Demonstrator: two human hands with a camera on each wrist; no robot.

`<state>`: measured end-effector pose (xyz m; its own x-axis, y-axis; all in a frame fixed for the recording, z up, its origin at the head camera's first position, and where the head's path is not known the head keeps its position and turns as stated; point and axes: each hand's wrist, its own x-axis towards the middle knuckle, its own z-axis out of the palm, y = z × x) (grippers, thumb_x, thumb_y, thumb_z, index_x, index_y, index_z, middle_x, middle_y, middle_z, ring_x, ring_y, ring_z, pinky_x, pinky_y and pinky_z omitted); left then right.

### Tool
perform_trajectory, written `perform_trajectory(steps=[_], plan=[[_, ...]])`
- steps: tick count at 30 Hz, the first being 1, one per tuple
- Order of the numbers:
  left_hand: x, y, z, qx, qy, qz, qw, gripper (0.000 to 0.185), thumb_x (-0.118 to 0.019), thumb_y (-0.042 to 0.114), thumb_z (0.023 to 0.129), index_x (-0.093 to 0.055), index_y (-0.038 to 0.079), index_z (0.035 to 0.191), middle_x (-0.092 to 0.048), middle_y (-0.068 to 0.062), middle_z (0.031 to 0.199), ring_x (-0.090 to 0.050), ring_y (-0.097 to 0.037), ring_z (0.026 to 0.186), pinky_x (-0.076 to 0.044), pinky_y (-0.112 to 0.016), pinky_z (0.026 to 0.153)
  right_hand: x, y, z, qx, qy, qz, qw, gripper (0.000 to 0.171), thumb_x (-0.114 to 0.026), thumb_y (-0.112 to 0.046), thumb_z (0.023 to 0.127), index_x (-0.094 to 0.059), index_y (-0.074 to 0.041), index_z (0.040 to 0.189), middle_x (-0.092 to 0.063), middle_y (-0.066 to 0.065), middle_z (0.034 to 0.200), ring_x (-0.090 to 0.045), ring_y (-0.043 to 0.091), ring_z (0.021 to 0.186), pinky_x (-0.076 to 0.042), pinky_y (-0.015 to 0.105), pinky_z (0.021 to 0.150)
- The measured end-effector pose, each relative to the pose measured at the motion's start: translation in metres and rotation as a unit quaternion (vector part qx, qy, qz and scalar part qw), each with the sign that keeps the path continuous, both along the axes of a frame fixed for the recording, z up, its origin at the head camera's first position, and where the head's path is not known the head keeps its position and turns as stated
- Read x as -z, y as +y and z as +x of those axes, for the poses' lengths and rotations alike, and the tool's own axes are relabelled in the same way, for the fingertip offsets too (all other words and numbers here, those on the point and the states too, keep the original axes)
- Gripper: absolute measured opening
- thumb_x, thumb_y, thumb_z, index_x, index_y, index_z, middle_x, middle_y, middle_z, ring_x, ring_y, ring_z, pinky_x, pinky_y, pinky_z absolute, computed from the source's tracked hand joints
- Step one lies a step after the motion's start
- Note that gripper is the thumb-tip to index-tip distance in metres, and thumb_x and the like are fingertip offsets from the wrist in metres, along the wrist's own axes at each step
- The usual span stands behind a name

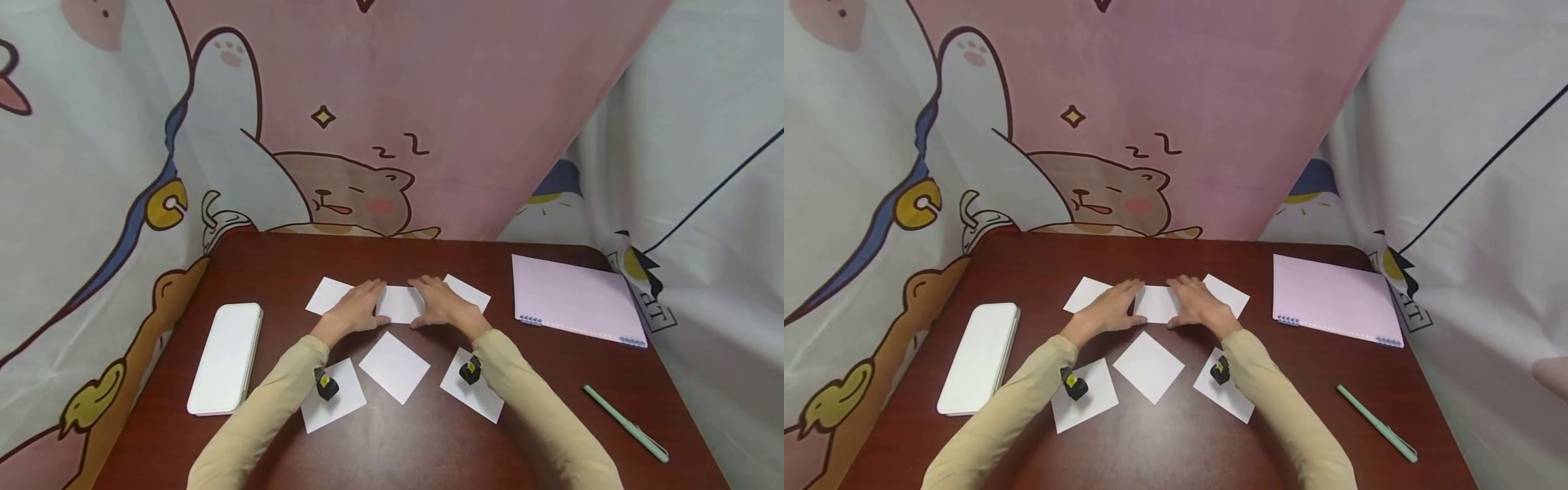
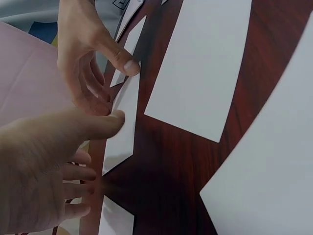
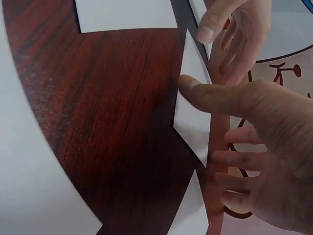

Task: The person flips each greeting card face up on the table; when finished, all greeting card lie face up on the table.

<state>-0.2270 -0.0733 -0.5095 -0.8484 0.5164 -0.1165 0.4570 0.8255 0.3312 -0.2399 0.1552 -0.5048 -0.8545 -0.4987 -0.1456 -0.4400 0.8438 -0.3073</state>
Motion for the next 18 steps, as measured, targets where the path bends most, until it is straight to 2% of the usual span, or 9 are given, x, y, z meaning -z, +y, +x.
perform_trajectory(steps=[5,9,14,18], plan=[[0.003,0.002,-0.006,0.003,-0.005,-0.002,1.0000,0.085,-0.079,0.037,0.088,-0.040,-0.001,0.152,-0.044,-0.022,0.155,-0.044,-0.036,0.143,-0.037,-0.047,0.119,-0.002,-0.006,-0.008,0.002,-0.010,0.028,1.000,0.097,-0.095,-0.032,0.068,-0.047,-0.001,0.147,-0.050,0.021,0.138,-0.052,0.038,0.122,-0.046,0.050,0.108],[0.001,0.004,-0.012,0.002,-0.006,0.006,1.0000,0.089,-0.086,0.033,0.081,-0.042,-0.001,0.151,-0.050,-0.020,0.145,-0.052,-0.036,0.134,-0.044,-0.046,0.114,-0.002,-0.008,-0.016,0.005,-0.018,0.033,0.999,0.089,-0.096,-0.031,0.065,-0.055,-0.002,0.139,-0.052,0.018,0.131,-0.051,0.036,0.115,-0.048,0.048,0.102],[-0.002,0.009,-0.022,-0.010,-0.020,0.001,0.9997,0.098,-0.092,0.033,0.073,-0.041,0.003,0.151,-0.049,-0.019,0.143,-0.049,-0.037,0.134,-0.042,-0.048,0.115,0.000,-0.008,-0.021,0.011,-0.030,0.041,0.999,0.084,-0.098,-0.033,0.063,-0.057,-0.003,0.129,-0.053,0.018,0.126,-0.050,0.036,0.114,-0.049,0.047,0.099],[-0.003,0.012,-0.027,-0.024,-0.033,0.006,0.9991,0.102,-0.097,0.030,0.065,-0.044,0.006,0.149,-0.048,-0.018,0.134,-0.049,-0.032,0.123,-0.048,-0.043,0.106,0.000,-0.010,-0.022,0.016,-0.032,0.040,0.999,0.084,-0.099,-0.032,0.061,-0.054,-0.004,0.126,-0.051,0.019,0.122,-0.048,0.035,0.112,-0.049,0.047,0.096]])
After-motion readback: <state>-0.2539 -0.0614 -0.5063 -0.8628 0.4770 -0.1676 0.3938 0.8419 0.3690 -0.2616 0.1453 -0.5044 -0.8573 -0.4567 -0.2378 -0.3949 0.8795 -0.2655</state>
